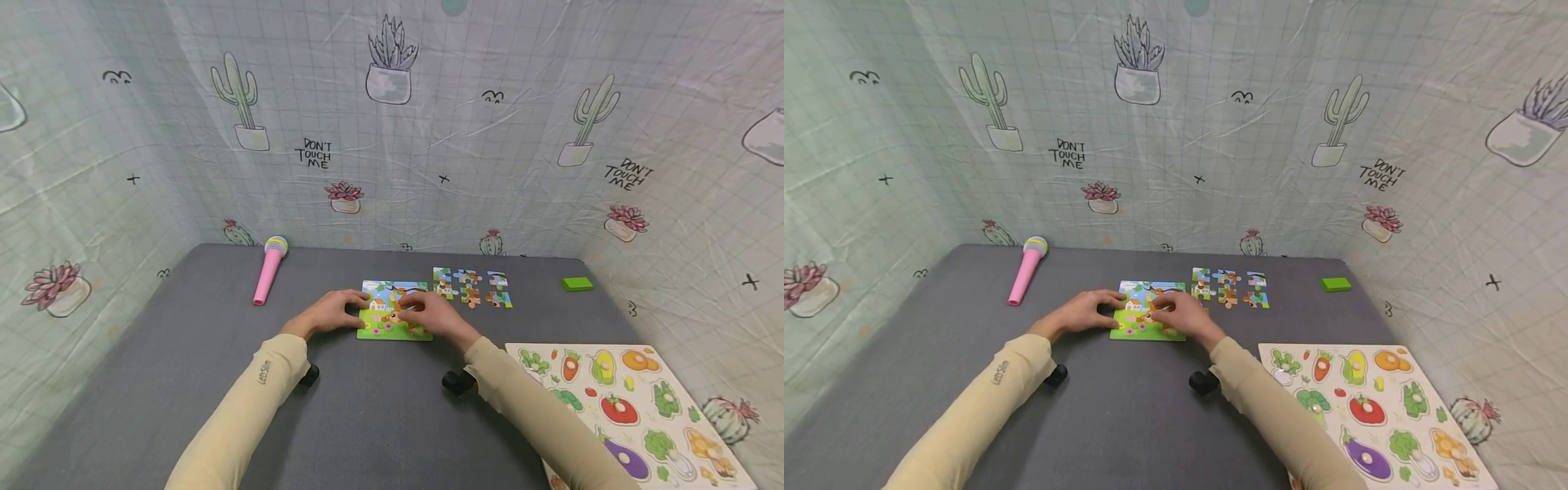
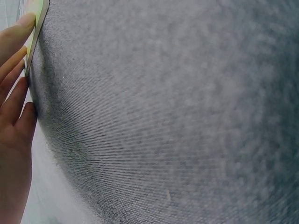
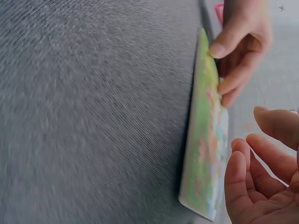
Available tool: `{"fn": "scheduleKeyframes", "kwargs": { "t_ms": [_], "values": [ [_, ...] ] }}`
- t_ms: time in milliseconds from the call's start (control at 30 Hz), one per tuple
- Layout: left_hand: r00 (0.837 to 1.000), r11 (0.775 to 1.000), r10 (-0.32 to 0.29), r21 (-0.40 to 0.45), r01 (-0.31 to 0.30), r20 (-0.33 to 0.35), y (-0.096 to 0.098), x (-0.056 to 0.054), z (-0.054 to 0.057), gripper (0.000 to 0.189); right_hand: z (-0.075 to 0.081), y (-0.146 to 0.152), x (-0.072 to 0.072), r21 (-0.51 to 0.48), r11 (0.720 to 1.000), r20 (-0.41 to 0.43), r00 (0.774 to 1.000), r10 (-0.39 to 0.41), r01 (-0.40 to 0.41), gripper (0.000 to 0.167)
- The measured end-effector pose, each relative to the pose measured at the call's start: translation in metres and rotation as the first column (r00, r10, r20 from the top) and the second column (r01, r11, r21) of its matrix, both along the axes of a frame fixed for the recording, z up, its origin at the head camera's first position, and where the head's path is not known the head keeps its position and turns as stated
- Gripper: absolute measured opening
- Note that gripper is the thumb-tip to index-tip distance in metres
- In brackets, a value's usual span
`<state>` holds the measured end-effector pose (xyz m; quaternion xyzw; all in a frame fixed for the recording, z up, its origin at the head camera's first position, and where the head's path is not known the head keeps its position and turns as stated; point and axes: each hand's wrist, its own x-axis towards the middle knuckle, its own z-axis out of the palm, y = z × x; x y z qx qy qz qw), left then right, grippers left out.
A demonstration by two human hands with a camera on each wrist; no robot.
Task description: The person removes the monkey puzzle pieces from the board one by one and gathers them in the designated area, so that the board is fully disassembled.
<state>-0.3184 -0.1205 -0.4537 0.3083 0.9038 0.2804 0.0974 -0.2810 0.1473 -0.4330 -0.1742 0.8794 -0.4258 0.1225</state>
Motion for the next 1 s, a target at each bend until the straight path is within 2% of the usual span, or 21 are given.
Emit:
{"fn": "scheduleKeyframes", "kwargs": {
  "t_ms": [233, 467, 700, 1000],
  "values": [
    [1.0, 1.0, -0.002, 0.012, 0.002, -0.007, -0.001, 0.0, -0.003, 0.046, -0.013, -0.008, -0.002, 0.016, 1.0, -0.003, 1.0, 0.008, -0.008, 0.036],
    [1.0, 1.0, 0.002, 0.01, -0.001, -0.016, -0.001, -0.003, -0.006, 0.047, -0.015, -0.008, -0.001, 0.034, 0.999, -0.02, 1.0, 0.005, -0.004, 0.039],
    [1.0, 1.0, 0.001, 0.013, -0.001, -0.005, -0.001, -0.003, -0.006, 0.046, -0.015, -0.01, -0.001, 0.102, 0.992, -0.093, 0.993, 0.079, -0.069, 0.039],
    [1.0, 1.0, 0.001, 0.011, -0.001, -0.008, -0.002, -0.002, -0.004, 0.045, -0.013, -0.015, -0.001, 0.147, 0.982, -0.129, 0.982, 0.141, -0.122, 0.037]
  ]
}}
